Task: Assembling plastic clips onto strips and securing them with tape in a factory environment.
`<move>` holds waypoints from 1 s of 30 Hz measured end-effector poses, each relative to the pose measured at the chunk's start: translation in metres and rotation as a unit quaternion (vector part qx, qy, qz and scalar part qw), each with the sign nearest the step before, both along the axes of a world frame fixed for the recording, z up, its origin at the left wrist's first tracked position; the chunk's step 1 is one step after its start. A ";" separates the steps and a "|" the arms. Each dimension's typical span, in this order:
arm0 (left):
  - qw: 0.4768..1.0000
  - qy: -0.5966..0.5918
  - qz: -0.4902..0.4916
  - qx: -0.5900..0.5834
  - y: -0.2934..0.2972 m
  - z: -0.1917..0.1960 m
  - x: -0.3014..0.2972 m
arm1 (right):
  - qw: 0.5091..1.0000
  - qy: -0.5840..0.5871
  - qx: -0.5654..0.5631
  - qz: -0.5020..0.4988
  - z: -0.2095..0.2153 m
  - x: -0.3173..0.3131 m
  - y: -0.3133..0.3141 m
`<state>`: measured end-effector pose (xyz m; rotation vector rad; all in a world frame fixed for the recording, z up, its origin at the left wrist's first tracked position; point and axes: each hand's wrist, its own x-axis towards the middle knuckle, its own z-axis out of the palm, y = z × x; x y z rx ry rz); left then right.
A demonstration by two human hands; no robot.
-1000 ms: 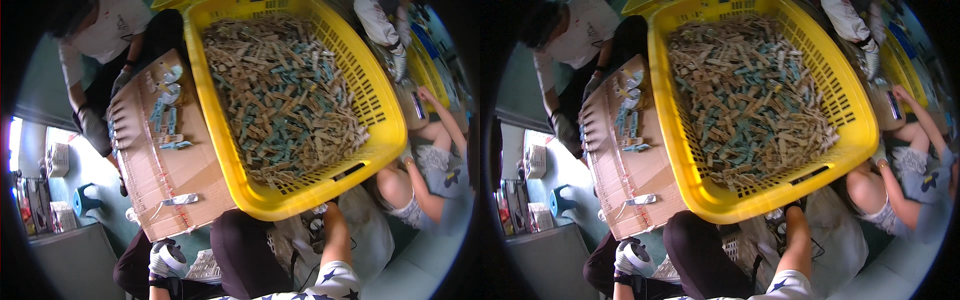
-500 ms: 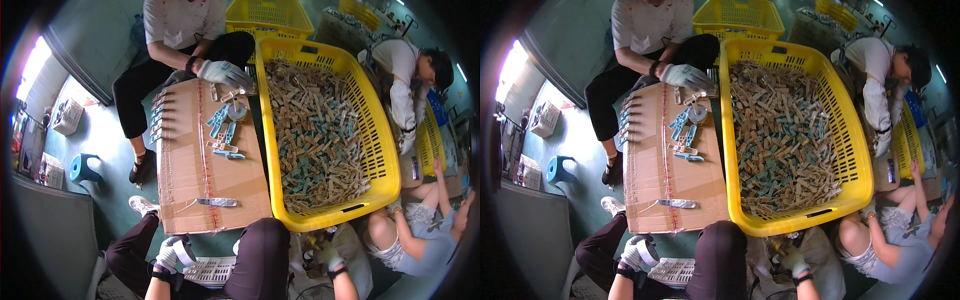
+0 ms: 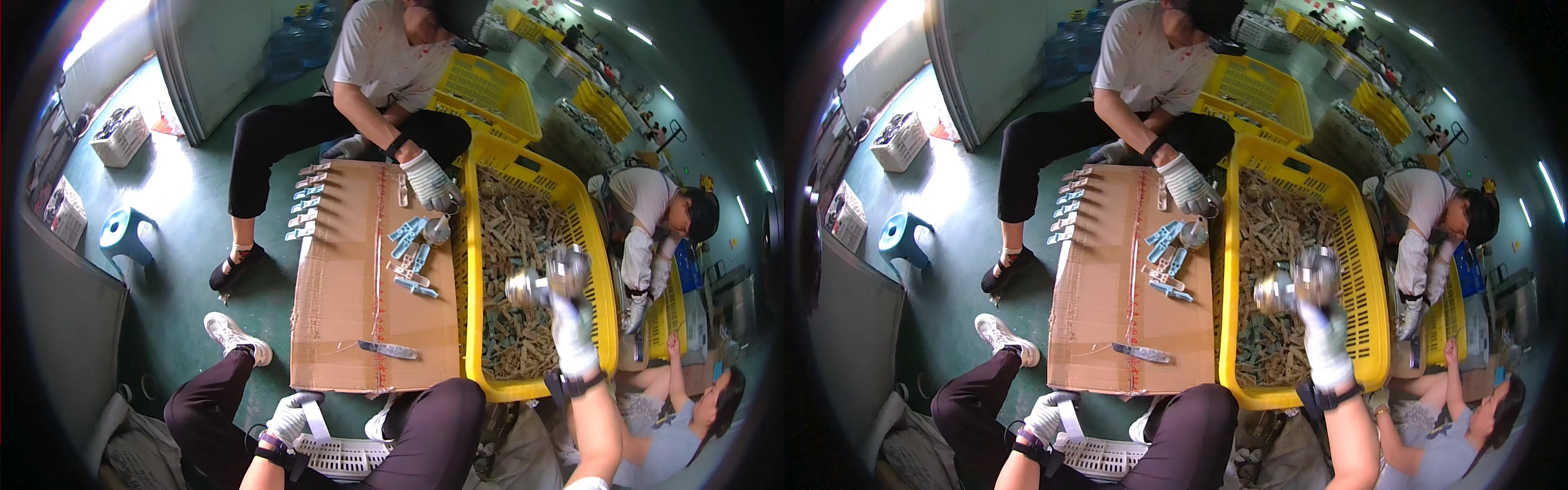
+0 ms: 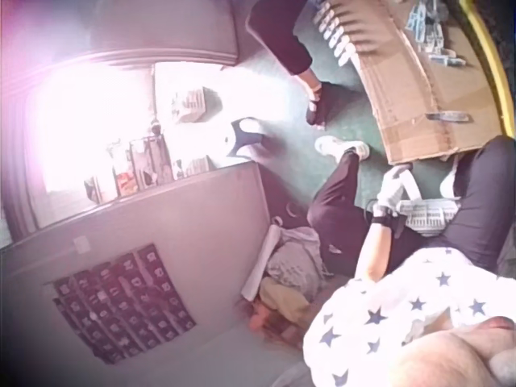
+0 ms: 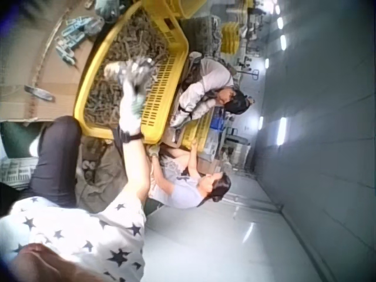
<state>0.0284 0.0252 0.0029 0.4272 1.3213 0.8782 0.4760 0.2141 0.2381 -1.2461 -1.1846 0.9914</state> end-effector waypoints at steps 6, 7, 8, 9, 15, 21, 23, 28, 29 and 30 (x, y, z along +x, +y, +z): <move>0.999 -0.029 0.012 -0.024 0.003 0.014 0.001 | 0.993 -0.019 -0.026 -0.114 -0.040 -0.051 0.165; 0.996 -0.047 0.029 -0.067 0.003 0.017 -0.002 | 0.996 -0.015 -0.027 -0.088 -0.051 -0.064 0.184; 0.996 -0.047 0.033 -0.069 0.003 0.018 -0.004 | 0.998 -0.012 -0.027 -0.064 -0.061 -0.079 0.201; 0.996 -0.051 0.039 -0.067 0.005 0.016 -0.002 | 0.997 -0.043 -0.030 -0.064 -0.076 -0.082 0.223; 0.999 -0.010 0.014 -0.051 0.006 0.018 -0.003 | 0.986 -0.154 -0.035 -0.052 -0.135 -0.116 0.304; 0.998 0.002 -0.014 -0.066 0.010 0.020 -0.005 | 0.972 -0.222 -0.072 -0.012 -0.145 -0.136 0.335; 0.998 0.003 -0.021 -0.062 0.009 0.016 -0.006 | 0.967 -0.226 -0.115 0.018 -0.135 -0.140 0.332; 0.998 -0.022 -0.014 -0.060 0.004 0.006 -0.007 | 0.973 -0.207 -0.010 0.106 -0.093 -0.113 0.320; 0.998 -0.021 -0.012 -0.063 0.001 0.007 -0.011 | 0.967 -0.211 -0.061 0.130 -0.079 -0.112 0.313; 0.998 -0.025 -0.011 -0.061 0.003 0.007 -0.009 | 0.958 -0.222 -0.108 0.147 -0.060 -0.102 0.306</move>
